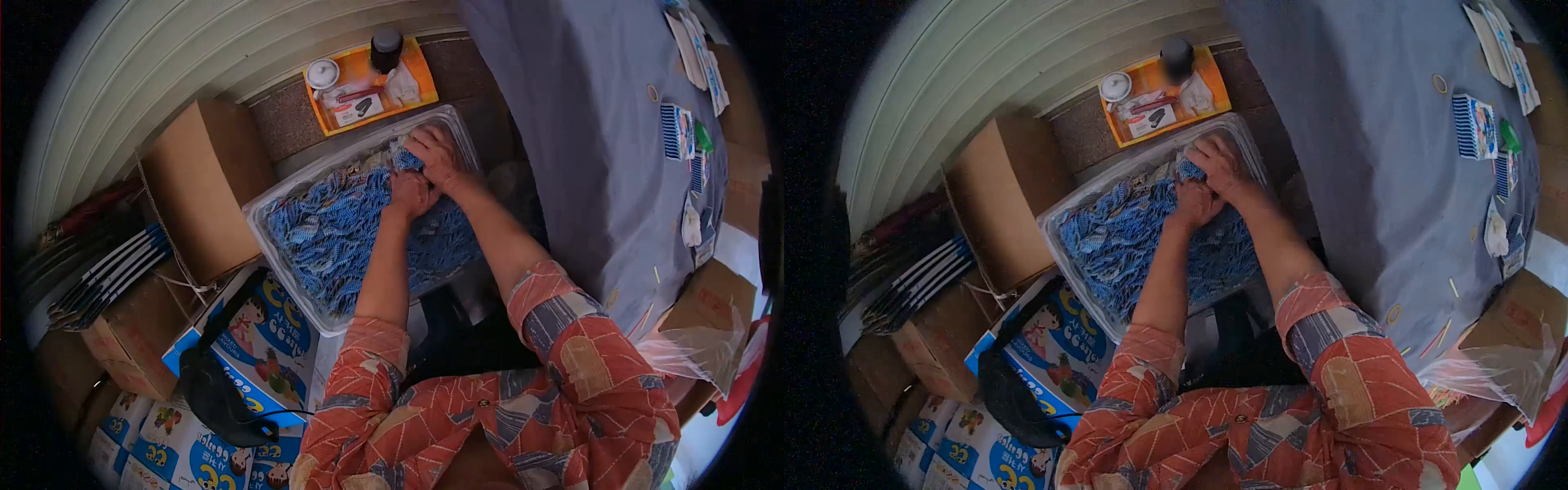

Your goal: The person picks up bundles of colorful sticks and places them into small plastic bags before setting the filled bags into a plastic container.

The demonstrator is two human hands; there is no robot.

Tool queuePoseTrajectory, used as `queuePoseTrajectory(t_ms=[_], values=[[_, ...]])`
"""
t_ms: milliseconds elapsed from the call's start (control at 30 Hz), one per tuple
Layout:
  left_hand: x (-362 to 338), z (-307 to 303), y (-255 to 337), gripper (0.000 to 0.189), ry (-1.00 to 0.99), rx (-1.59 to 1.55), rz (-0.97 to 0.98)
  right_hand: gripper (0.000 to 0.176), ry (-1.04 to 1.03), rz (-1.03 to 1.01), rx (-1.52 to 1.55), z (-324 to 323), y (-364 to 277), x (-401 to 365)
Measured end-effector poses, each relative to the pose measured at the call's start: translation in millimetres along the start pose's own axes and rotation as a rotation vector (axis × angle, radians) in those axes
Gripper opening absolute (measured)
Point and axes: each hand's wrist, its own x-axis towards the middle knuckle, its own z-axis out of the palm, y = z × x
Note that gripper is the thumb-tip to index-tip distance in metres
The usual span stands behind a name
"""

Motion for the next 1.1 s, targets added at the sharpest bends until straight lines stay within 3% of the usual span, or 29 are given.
queuePoseTrajectory(t_ms=[167,200,267,300,367,400,467,567,700,767,867,1033,1100], values=[[2.3,14.1,-12.6,0.037,0.529,-0.219,0.226,0.060,0.050,0.132,0.012,7.4,-3.9,-2.6],[-0.5,7.7,-16.4,0.037,0.528,-0.212,0.233,0.061,0.056,0.165,0.028,7.2,-3.9,-2.4],[-14.9,-21.9,-17.4,0.027,0.184,-0.707,0.076,0.057,0.009,0.228,0.039,9.5,-3.0,-6.9],[-17.4,-20.4,-17.0,0.027,0.186,-0.699,0.077,0.052,-0.055,0.286,0.053,11.7,-2.0,-9.0],[-23.6,-5.2,-17.0,0.026,0.513,-0.494,0.230,0.053,-0.046,0.267,0.062,16.0,2.0,-11.9],[-32.5,1.8,-14.4,0.026,0.506,-0.487,0.223,0.055,-0.043,0.253,0.069,19.2,1.9,-14.4],[-52.7,-5.0,2.1,0.032,0.819,-0.362,0.219,0.056,-0.078,0.260,0.072,18.6,1.8,-14.0],[-62.5,-38.9,14.5,0.040,0.966,-0.098,0.130,0.058,-0.094,0.275,0.076,8.2,-5.7,-16.9],[-27.2,-23.2,-14.6,0.049,0.918,0.016,0.290,0.054,-0.011,0.298,0.093,-5.9,-25.0,-17.9],[-14.2,-16.5,-27.1,0.040,0.675,-0.065,0.208,0.050,0.049,0.278,0.030,-9.8,-30.4,-20.8],[-8.1,-15.1,-22.7,0.031,0.553,0.034,0.078,0.043,0.129,0.288,-0.096,-3.3,-42.7,-28.6],[-8.2,-9.9,-11.1,0.025,0.683,0.158,0.110,0.041,0.085,0.412,-0.243,-4.5,-48.8,-27.0],[-5.8,-12.5,-6.1,0.025,0.753,0.171,0.151,0.041,-0.112,0.533,-0.071,-12.2,-38.2,-16.8]])
